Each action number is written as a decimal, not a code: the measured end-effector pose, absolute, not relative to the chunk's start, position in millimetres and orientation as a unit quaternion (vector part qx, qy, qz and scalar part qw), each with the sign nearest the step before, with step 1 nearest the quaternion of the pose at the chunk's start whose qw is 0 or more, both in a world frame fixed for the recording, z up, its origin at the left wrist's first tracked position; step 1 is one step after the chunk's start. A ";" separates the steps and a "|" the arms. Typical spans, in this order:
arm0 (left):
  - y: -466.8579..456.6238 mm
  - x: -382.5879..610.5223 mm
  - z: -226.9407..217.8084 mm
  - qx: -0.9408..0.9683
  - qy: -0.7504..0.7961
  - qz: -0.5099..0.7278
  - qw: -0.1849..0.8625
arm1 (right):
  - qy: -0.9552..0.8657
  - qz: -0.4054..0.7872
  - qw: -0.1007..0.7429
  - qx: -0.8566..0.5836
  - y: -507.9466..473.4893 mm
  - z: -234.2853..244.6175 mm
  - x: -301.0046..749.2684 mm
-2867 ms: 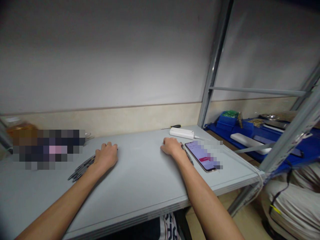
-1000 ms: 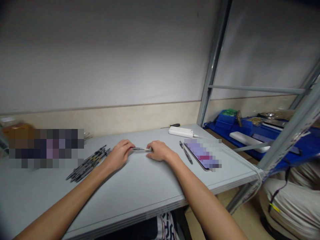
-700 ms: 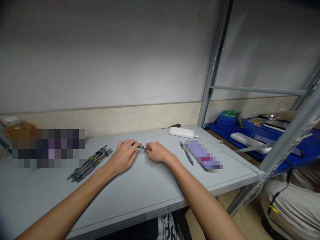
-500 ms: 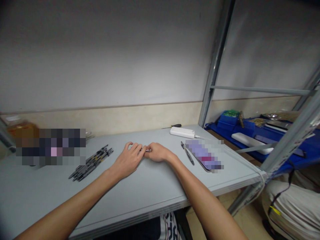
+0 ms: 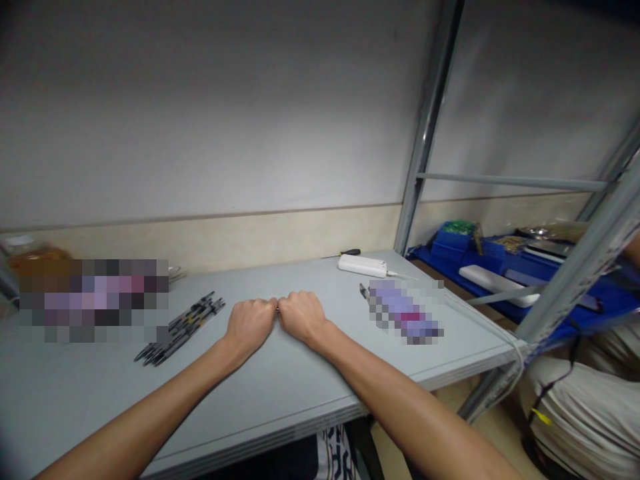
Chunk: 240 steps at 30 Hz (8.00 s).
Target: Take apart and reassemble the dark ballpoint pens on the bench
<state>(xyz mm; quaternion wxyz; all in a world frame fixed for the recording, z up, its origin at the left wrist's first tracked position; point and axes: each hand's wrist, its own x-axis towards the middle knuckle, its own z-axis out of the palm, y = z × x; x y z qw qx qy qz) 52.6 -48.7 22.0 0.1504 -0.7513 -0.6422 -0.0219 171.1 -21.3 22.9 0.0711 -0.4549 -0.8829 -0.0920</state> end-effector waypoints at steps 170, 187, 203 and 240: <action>-17.4 7.1 16.6 -0.537 -0.459 -0.601 -0.374 | -0.713 0.371 0.474 -0.360 20.2 38.6 211.6; -14.9 2.8 14.9 -0.520 -0.442 -0.608 -0.407 | -0.734 0.405 0.425 -0.341 16.7 42.4 216.0; -16.8 4.7 19.4 -0.488 -0.447 -0.573 -0.484 | -0.746 0.380 0.448 -0.314 15.8 42.4 215.1; -26.7 7.5 17.9 -0.660 -0.488 -0.552 -0.144 | -0.495 0.717 0.385 -0.305 14.2 38.4 211.1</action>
